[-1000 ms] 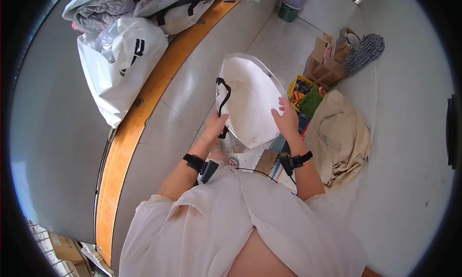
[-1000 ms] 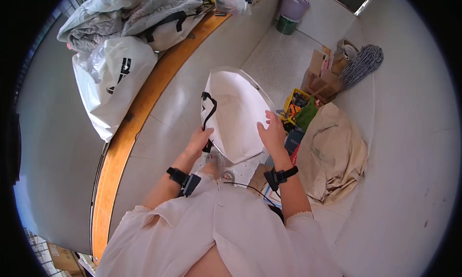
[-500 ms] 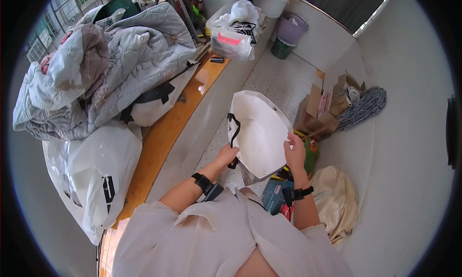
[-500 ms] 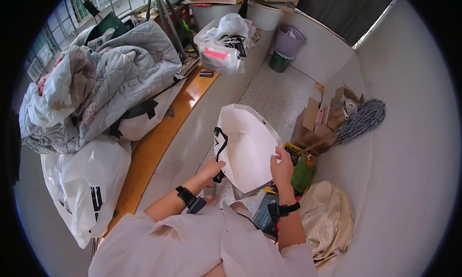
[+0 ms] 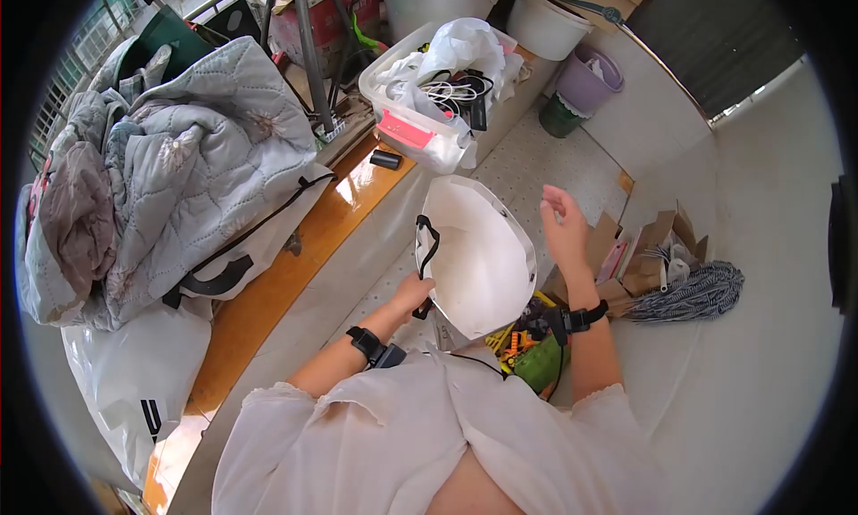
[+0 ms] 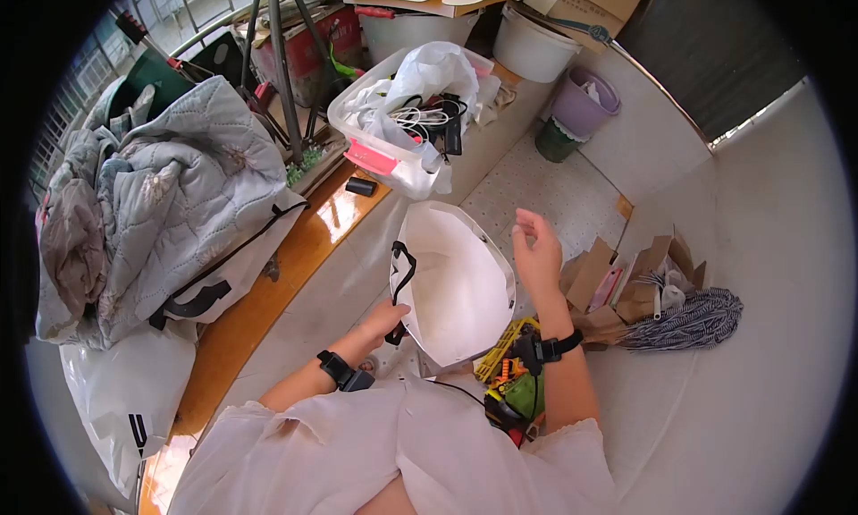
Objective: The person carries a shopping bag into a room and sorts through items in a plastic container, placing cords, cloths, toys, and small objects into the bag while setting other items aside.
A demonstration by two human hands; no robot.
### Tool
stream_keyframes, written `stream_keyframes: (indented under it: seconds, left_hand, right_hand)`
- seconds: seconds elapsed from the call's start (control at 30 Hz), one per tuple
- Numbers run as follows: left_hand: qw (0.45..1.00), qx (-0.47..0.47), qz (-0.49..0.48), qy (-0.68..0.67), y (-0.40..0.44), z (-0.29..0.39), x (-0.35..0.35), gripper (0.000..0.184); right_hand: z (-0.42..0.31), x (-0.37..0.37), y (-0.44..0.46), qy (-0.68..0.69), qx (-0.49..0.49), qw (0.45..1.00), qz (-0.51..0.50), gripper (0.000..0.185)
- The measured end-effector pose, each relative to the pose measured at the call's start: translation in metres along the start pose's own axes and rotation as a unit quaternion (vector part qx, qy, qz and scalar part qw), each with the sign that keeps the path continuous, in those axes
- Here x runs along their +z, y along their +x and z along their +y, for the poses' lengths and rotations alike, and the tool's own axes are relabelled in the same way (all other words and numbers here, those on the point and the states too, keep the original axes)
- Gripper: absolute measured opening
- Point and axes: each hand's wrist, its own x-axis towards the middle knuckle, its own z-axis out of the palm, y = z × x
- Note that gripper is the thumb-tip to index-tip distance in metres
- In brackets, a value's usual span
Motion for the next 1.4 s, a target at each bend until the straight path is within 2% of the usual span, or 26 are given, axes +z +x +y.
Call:
stream_keyframes:
  seconds: [0.07, 0.17, 0.23, 0.3, 0.47, 0.57, 0.7, 0.8, 0.93, 1.0, 1.1, 1.2, 1.27, 1.3, 1.33, 1.37, 1.4]
  left_hand:
    - [1.000, -0.003, 0.022, -0.012, 0.018, 0.007, 0.024, 0.032]
    - [0.996, -0.009, 0.076, -0.040, 0.048, 0.018, 0.053, 0.031]
    - [0.987, -0.002, 0.136, -0.092, 0.055, 0.019, 0.083, 0.031]
    - [0.982, -0.017, 0.137, -0.128, 0.053, 0.031, 0.103, 0.031]
    - [0.967, -0.038, 0.186, -0.171, 0.058, 0.053, 0.124, 0.033]
    - [0.969, 0.027, 0.169, -0.181, 0.082, 0.051, 0.116, 0.032]
    - [0.953, -0.013, 0.173, -0.247, 0.099, 0.043, 0.118, 0.031]
    - [0.920, 0.004, 0.194, -0.340, 0.100, 0.055, 0.128, 0.025]
    - [0.894, -0.016, 0.252, -0.369, 0.116, 0.067, 0.155, 0.024]
    - [0.903, -0.011, 0.265, -0.337, 0.123, 0.073, 0.172, 0.024]
    - [0.869, 0.004, 0.324, -0.374, 0.143, 0.088, 0.206, 0.024]
    - [0.865, 0.008, 0.348, -0.362, 0.170, 0.085, 0.232, 0.024]
    - [0.850, 0.016, 0.370, -0.374, 0.172, 0.098, 0.248, 0.025]
    - [0.843, 0.015, 0.381, -0.379, 0.172, 0.102, 0.255, 0.026]
    - [0.873, -0.033, 0.365, -0.322, 0.169, 0.102, 0.256, 0.029]
    - [0.867, -0.030, 0.373, -0.330, 0.169, 0.104, 0.261, 0.029]
    - [0.864, -0.029, 0.401, -0.302, 0.164, 0.108, 0.266, 0.030]
  right_hand:
    - [0.021, 0.002, 0.059, 0.031, -0.054, 0.997, -0.035, 0.030]
    - [0.039, 0.013, 0.129, 0.049, -0.082, 0.992, -0.087, 0.030]
    - [0.044, 0.014, 0.163, 0.085, -0.082, 0.985, -0.124, 0.029]
    - [0.050, 0.024, 0.188, 0.115, -0.082, 0.976, -0.169, 0.029]
    - [0.039, 0.060, 0.219, 0.154, -0.082, 0.961, -0.217, 0.028]
    - [0.025, 0.070, 0.221, 0.164, -0.119, 0.955, -0.217, 0.026]
    - [0.008, 0.072, 0.225, 0.164, -0.147, 0.943, -0.249, 0.024]
    - [0.001, 0.073, 0.240, 0.154, -0.204, 0.937, -0.237, 0.023]
    - [-0.008, 0.073, 0.274, 0.153, -0.288, 0.912, -0.249, 0.017]
    - [0.004, 0.074, 0.289, 0.166, -0.314, 0.894, -0.273, 0.015]
    - [0.013, 0.079, 0.320, 0.190, -0.364, 0.858, -0.309, 0.013]
    - [0.002, 0.071, 0.352, 0.245, -0.396, 0.832, -0.302, 0.010]
    - [-0.010, 0.065, 0.369, 0.246, -0.431, 0.826, -0.267, 0.022]
    - [-0.020, 0.062, 0.377, 0.252, -0.439, 0.818, -0.275, 0.022]
    - [-0.035, 0.061, 0.385, 0.233, -0.499, 0.807, -0.214, 0.033]
    - [-0.050, 0.061, 0.392, 0.214, -0.554, 0.790, -0.149, 0.045]
    - [-0.062, 0.063, 0.397, 0.220, -0.559, 0.785, -0.152, 0.045]
